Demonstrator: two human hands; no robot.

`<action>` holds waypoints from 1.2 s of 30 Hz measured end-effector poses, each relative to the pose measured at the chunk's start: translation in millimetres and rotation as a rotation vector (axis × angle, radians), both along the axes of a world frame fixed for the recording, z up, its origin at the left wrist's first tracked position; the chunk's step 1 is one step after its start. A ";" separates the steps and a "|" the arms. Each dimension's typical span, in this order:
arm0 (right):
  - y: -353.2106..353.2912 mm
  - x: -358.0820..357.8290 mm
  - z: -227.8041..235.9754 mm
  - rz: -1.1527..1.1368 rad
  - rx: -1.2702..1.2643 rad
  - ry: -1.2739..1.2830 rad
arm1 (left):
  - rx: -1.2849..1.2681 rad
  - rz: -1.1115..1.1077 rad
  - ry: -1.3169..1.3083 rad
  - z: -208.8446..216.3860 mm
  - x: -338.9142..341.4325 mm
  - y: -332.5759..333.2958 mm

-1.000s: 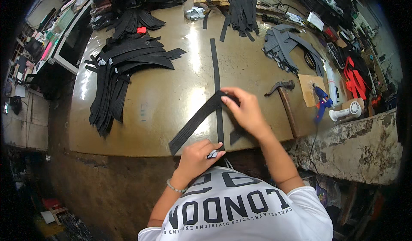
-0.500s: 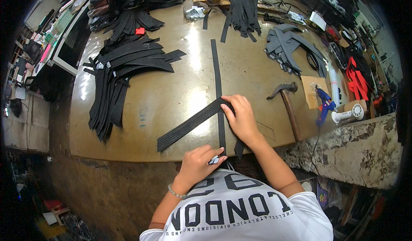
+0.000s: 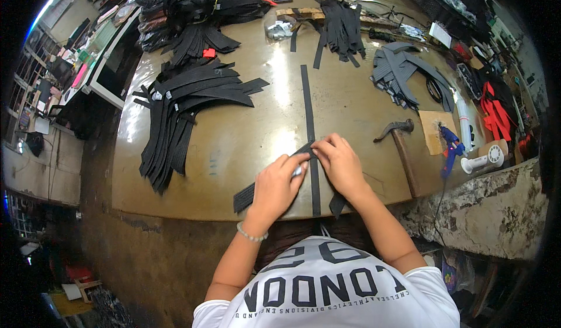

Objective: The person repeatedly assembles black belt segments by applying hot glue with a glue gun, attaching small white labels, and pressing the pieces together on a workbench. The person uses a hammer to tap the joined sections and stacks completed units on the table.

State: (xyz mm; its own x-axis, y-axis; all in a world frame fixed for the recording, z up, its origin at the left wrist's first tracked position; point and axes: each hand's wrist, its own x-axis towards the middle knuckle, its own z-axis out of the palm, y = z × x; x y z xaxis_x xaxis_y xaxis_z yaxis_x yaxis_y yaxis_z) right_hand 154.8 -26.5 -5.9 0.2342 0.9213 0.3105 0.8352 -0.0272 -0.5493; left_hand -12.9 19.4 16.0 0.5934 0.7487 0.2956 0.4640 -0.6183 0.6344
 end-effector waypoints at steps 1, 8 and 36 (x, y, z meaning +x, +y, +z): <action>0.0 0.0 0.9 -0.011 -0.032 -0.034 | 0.035 0.035 0.044 -2.5 5.0 4.0; -47.6 31.7 35.0 -0.148 -0.306 -0.136 | 0.042 0.052 0.193 -13.3 12.9 4.3; -14.7 56.6 71.3 0.136 -0.168 0.143 | -0.004 0.111 -0.006 -26.3 8.0 2.3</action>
State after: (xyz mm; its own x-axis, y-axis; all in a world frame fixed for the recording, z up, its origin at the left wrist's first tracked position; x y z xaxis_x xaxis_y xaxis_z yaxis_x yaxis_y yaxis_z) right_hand 211.4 -41.2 65.4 0.1351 0.9831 0.1235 0.7518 -0.0206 -0.6590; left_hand -5.0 21.7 -10.3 0.5054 0.8107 0.2954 0.5256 -0.5607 0.6398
